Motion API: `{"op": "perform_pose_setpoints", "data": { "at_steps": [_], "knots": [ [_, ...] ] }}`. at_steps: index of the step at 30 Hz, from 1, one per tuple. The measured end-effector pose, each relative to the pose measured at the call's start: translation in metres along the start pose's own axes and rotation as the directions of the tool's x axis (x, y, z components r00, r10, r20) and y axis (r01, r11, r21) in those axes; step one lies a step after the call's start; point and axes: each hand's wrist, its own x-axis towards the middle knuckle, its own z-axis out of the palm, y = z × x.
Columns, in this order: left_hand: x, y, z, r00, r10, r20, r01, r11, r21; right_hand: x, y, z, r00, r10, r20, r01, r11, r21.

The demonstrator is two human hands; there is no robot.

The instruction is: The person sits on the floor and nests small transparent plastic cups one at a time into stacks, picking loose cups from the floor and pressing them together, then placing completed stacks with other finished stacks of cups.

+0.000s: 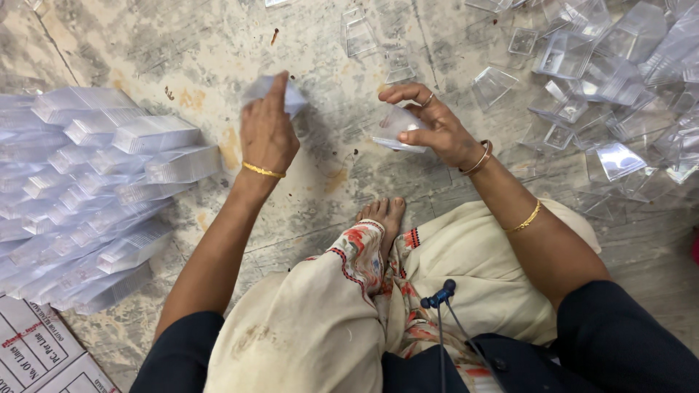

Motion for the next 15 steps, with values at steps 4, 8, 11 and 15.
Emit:
{"op": "perform_pose_setpoints", "data": {
  "at_steps": [4, 8, 11, 15],
  "knots": [
    [0.002, 0.012, -0.003, 0.974, 0.060, -0.219, -0.077, 0.995, -0.069, -0.001, 0.001, 0.001, 0.997, -0.067, 0.039, 0.072, 0.988, -0.136],
    [0.001, 0.052, -0.012, 0.984, -0.126, -0.123, 0.066, 0.909, -0.411, -0.001, 0.002, 0.004, 1.000, -0.015, -0.007, 0.015, 1.000, 0.006],
    [-0.003, 0.089, -0.003, 0.990, -0.096, 0.105, 0.142, 0.657, -0.740, 0.002, 0.004, 0.009, 0.998, -0.064, 0.011, 0.063, 0.998, 0.018],
    [-0.006, 0.109, 0.011, 0.984, -0.080, 0.159, 0.176, 0.572, -0.801, 0.000, 0.003, 0.012, 0.999, -0.040, 0.028, 0.041, 0.999, -0.032]
  ]
}}
